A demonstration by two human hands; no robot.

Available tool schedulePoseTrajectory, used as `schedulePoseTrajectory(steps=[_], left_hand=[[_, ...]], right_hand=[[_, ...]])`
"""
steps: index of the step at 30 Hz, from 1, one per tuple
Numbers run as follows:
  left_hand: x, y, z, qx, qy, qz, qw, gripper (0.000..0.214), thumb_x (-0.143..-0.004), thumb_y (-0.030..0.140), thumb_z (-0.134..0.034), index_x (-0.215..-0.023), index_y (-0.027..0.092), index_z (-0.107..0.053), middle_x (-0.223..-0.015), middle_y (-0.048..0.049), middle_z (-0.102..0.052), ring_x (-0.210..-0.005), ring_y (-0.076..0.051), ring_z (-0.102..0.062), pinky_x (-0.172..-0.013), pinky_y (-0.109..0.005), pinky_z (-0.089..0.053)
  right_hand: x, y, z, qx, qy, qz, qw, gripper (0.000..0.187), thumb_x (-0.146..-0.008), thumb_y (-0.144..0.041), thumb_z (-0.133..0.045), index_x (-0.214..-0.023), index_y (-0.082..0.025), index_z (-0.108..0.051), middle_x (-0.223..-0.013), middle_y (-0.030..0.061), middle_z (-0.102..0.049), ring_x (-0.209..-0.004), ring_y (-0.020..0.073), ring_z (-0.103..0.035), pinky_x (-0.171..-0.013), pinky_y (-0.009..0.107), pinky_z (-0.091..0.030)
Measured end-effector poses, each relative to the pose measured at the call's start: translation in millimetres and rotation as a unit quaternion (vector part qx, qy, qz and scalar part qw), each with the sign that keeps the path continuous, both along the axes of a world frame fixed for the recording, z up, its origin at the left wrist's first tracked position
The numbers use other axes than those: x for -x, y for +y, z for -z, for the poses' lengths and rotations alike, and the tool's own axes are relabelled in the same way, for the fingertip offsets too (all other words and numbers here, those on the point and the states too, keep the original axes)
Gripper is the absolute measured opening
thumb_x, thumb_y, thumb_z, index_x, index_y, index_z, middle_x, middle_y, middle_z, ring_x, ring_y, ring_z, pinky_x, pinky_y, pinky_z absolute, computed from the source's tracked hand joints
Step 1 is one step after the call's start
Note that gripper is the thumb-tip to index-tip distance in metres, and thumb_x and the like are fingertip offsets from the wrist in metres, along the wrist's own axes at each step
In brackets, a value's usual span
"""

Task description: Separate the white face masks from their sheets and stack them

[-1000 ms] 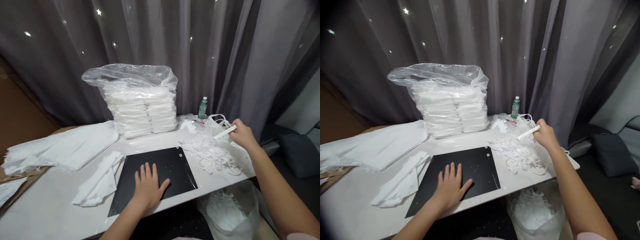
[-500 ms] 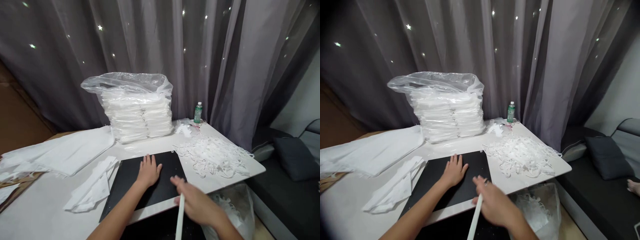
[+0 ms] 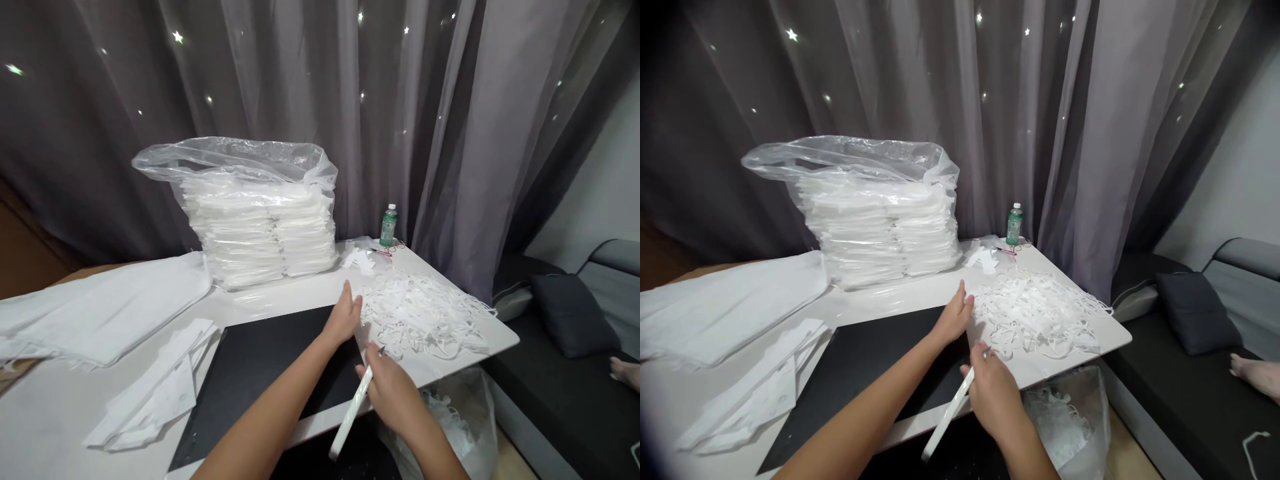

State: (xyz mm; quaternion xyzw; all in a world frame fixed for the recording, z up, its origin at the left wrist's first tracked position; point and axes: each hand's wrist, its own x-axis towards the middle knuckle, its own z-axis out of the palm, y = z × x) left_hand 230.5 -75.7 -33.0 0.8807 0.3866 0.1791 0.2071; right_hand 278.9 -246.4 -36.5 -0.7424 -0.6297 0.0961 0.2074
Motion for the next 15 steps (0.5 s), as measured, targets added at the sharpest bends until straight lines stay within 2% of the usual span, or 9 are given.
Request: schedulePoseTrajectory(steps=[4, 7, 11, 15], left_hand=[[36, 19, 1.3, -0.011, 0.045, -0.054, 0.997, 0.069, -0.094, 0.04, -0.028, -0.146, -0.004, -0.019, -0.153, -0.025, -0.016, -0.144, -0.032, -0.012, -0.115, -0.048, -0.014], [44, 30, 9.9, 0.0, 0.095, -0.068, 0.993, 0.069, -0.091, 0.047, -0.034, -0.143, 0.002, -0.031, -0.151, -0.025, -0.023, -0.142, -0.036, -0.015, -0.113, -0.055, -0.011], [16, 36, 18.5, 0.007, 0.112, -0.059, 0.992, 0.062, -0.095, 0.05, -0.035, -0.143, 0.01, -0.035, -0.153, -0.019, -0.026, -0.143, -0.032, -0.016, -0.114, -0.054, -0.008], [-29, 31, 20.7, 0.026, 0.065, -0.03, 0.997, 0.056, -0.092, 0.048, -0.05, -0.139, 0.018, -0.04, -0.151, -0.0122, -0.031, -0.139, -0.032, -0.027, -0.112, -0.06, -0.015]], right_hand=[[13, 12, 5.3, -0.016, 0.019, -0.124, 0.992, 0.049, -0.091, -0.019, -0.045, -0.137, -0.002, -0.041, -0.138, 0.023, -0.049, -0.135, 0.0305, -0.039, -0.112, 0.043, -0.031], [8, 34, 1.1, -0.019, 0.018, -0.165, 0.986, 0.052, -0.091, -0.025, -0.047, -0.137, -0.001, -0.042, -0.142, 0.0229, -0.045, -0.137, 0.0315, -0.034, -0.113, 0.044, -0.028], [-22, 53, -2.2, 0.006, 0.001, -0.142, 0.99, 0.053, -0.093, -0.029, -0.044, -0.138, -0.003, -0.04, -0.139, 0.0232, -0.048, -0.136, 0.0307, -0.037, -0.112, 0.045, -0.028], [-58, 55, 4.1, 0.008, -0.013, -0.069, 0.997, 0.052, -0.093, -0.028, -0.044, -0.138, -0.004, -0.039, -0.141, 0.0236, -0.045, -0.135, 0.0295, -0.038, -0.111, 0.043, -0.027]])
